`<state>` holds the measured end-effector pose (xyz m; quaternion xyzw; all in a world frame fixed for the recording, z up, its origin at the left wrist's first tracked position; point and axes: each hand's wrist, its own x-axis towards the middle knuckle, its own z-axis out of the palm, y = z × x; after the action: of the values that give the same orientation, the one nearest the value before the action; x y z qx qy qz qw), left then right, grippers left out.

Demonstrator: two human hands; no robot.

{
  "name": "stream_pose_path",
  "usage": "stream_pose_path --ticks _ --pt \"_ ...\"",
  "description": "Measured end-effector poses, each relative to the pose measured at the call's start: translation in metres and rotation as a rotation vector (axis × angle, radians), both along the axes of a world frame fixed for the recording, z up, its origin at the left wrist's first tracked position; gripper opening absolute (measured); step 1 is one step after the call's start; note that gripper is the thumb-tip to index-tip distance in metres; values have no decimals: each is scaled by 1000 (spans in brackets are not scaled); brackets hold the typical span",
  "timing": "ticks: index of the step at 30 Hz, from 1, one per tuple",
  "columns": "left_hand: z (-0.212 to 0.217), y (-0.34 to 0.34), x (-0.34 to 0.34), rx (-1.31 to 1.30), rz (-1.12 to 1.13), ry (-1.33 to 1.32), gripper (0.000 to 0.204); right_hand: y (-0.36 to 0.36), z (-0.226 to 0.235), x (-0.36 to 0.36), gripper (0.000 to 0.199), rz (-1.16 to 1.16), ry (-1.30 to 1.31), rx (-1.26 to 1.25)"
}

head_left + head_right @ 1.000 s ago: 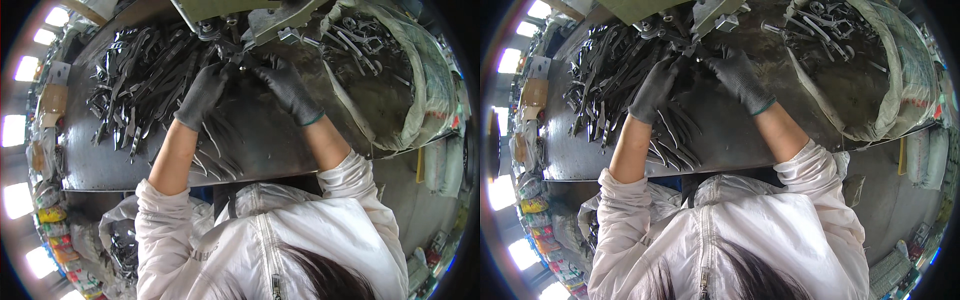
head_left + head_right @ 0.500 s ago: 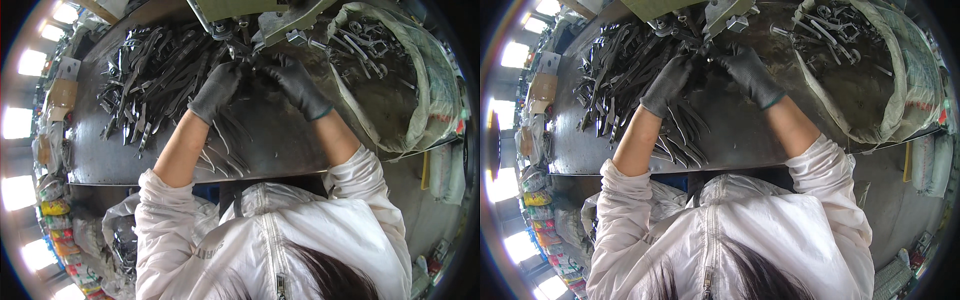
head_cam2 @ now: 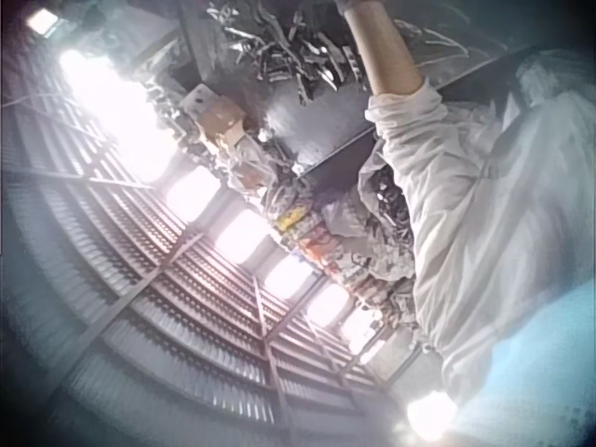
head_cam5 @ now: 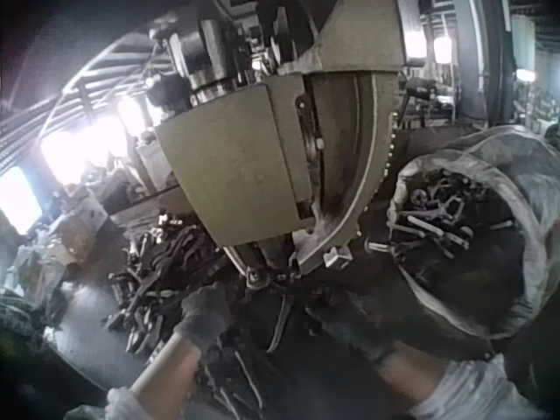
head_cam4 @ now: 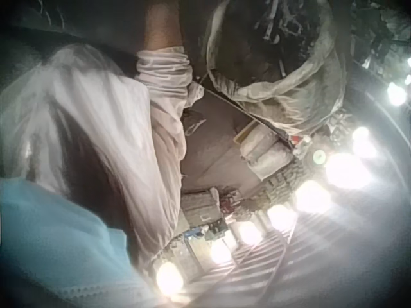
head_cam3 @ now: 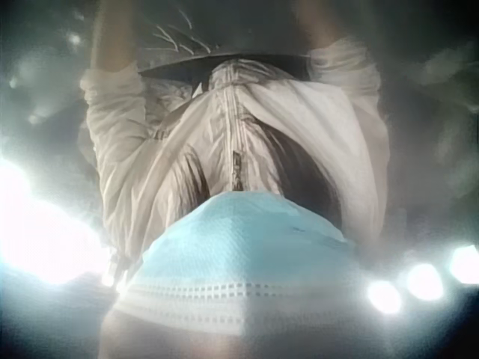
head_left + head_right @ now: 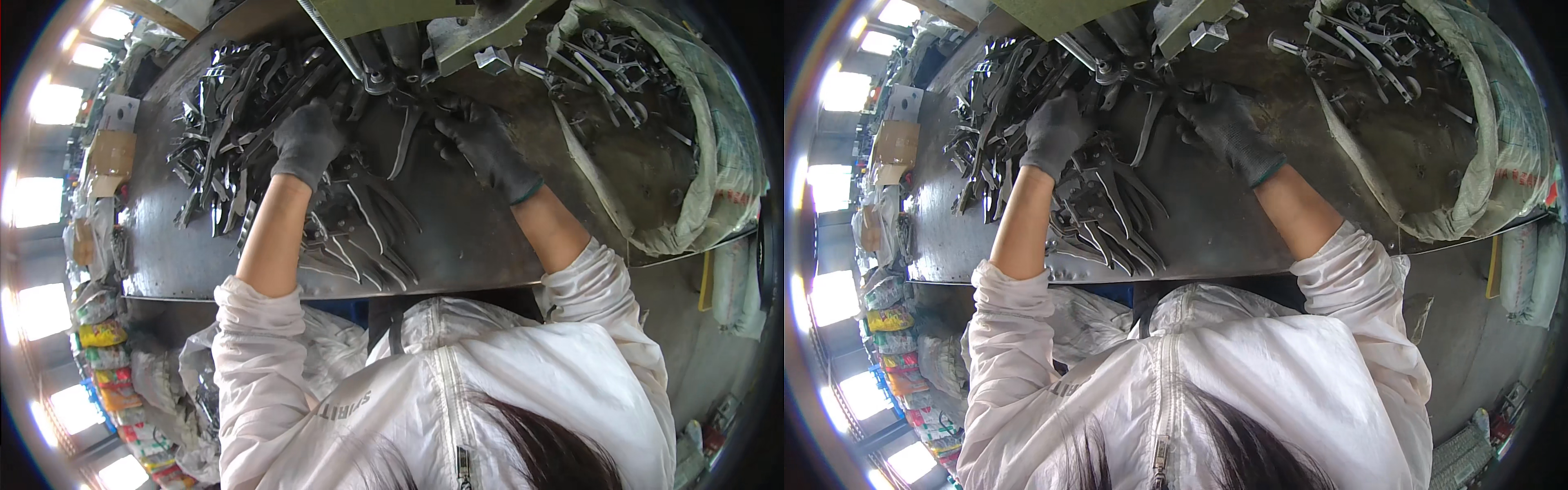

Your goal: The person assembles small metal hardware components by hand using a workbench press or riveting machine.

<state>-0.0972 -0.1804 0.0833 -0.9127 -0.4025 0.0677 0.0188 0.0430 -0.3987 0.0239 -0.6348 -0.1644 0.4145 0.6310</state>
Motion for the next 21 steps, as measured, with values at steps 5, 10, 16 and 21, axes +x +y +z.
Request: stream_pose_path --ticks 5,10,16,21 --pt "-16 21 -10 -71 -10 109 38 5 8 -8 27 -29 14 -9" --pt "26 22 -27 -101 -46 -310 39 -3 41 -13 31 -17 -111 8" --pt "53 28 -57 -393 6 -1044 35 -13 8 -11 29 59 -4 16" --pt "59 -33 -62 -944 3 -1294 46 -18 6 -10 25 36 -31 37"
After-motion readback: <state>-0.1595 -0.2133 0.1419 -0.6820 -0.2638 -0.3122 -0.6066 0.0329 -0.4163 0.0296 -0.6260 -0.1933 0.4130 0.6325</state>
